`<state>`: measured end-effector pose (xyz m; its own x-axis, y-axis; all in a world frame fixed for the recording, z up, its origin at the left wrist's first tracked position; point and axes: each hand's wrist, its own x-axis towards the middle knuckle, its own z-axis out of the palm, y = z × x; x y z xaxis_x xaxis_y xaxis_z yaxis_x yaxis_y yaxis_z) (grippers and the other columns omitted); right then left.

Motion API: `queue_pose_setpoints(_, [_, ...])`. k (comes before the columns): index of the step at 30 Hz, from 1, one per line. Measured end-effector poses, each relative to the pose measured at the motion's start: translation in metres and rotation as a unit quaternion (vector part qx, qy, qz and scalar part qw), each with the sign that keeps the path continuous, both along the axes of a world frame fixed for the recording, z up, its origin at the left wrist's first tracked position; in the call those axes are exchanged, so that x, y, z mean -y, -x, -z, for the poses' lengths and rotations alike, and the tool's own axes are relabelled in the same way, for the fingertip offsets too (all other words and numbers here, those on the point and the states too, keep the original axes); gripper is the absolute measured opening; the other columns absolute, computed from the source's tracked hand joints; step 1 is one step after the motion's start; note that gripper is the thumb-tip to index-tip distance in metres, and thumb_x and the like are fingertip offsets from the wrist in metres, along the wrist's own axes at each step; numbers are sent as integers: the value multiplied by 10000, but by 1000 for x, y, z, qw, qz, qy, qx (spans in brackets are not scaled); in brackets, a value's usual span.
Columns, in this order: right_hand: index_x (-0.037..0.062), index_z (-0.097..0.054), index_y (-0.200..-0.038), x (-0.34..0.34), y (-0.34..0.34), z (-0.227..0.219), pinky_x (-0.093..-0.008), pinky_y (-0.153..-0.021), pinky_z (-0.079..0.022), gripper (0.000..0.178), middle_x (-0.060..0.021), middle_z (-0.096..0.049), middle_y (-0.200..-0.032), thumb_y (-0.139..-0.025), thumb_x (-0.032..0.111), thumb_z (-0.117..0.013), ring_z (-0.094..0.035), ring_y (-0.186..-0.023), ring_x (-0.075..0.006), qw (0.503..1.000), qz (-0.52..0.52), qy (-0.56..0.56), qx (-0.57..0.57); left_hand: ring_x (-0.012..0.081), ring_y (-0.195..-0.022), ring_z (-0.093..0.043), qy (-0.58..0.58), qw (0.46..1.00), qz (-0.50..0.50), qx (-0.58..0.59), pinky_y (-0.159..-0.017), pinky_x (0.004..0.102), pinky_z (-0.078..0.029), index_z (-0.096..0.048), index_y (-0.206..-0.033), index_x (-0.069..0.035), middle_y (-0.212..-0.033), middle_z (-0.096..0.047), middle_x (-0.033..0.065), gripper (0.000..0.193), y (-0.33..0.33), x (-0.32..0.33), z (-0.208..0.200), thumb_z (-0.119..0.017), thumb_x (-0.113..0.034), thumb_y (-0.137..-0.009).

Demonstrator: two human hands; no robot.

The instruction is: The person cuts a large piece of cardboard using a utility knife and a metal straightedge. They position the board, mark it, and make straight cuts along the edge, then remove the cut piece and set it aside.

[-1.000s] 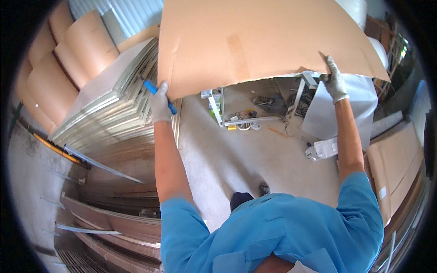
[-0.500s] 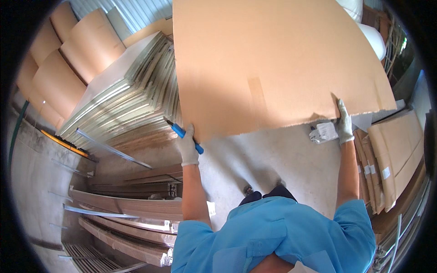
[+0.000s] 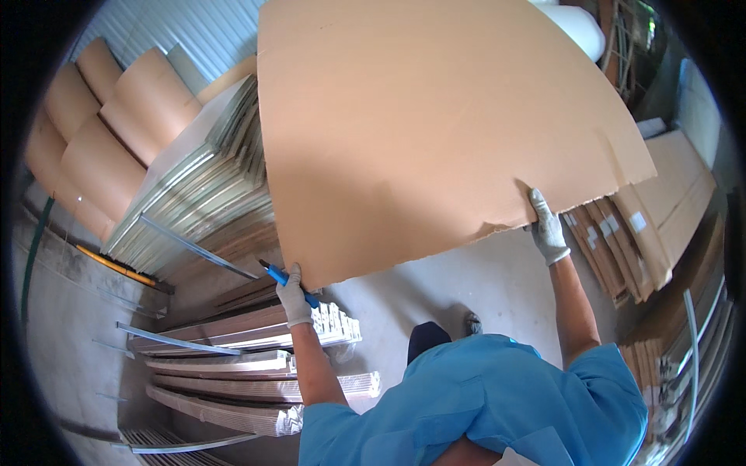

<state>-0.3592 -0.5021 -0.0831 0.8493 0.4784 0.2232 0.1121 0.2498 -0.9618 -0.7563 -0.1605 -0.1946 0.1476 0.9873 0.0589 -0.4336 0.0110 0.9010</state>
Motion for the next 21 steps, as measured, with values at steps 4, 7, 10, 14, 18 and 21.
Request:
queue_pose_setpoints(4, [88,-627,-1008,25,27,-8,-239,-490,-393,407,6,-552,-739,-894,478,-650,-495,-599,-82,999,15,-37,13,134,-758,-632,-46,998,34,3,-655,274,-514,-653,-970,10,-904,-672,67,253,27,22,8,-685,-234,-915])
queue_pose_setpoints(7, [99,-627,-942,46,41,-13,-238,-463,-368,362,12,-527,-656,-890,456,-661,-470,-529,-91,999,43,1,-3,160,-775,-651,-44,999,11,-13,-679,287,-526,-623,-1037,23,-922,-676,84,287,35,42,9,-697,-219,-900])
queue_pose_setpoints(10, [108,-627,-914,69,60,-11,-240,-453,-354,342,17,-526,-647,-888,446,-670,-466,-519,-96,998,49,1,-38,131,-689,-601,-51,999,18,3,-597,271,-477,-613,-989,-4,-835,-639,49,249,45,62,0,-711,-208,-885])
queue_pose_setpoints(14, [114,-625,-910,96,75,-19,-242,-447,-352,323,19,-529,-643,-891,433,-671,-460,-507,-97,999,17,-30,-15,80,-454,-465,-32,999,11,-25,-399,240,-351,-582,-841,-59,-622,-532,-18,212,66,93,-14,-703,-225,-893])
queue_pose_setpoints(18, [112,-621,-926,115,84,-25,-240,-441,-359,318,22,-536,-641,-893,424,-675,-455,-497,-86,1000,4,-22,-1,82,-459,-468,-42,999,15,-21,-396,244,-343,-575,-815,-66,-614,-525,-20,226,86,120,-18,-705,-235,-892])
queue_pose_setpoints(21, [110,-616,-939,128,96,-22,-241,-438,-364,322,16,-539,-651,-889,421,-682,-457,-496,-90,1000,15,-8,-12,85,-451,-465,-57,998,5,-37,-390,248,-338,-564,-782,-70,-602,-524,-14,243,99,132,-17,-709,-234,-888])
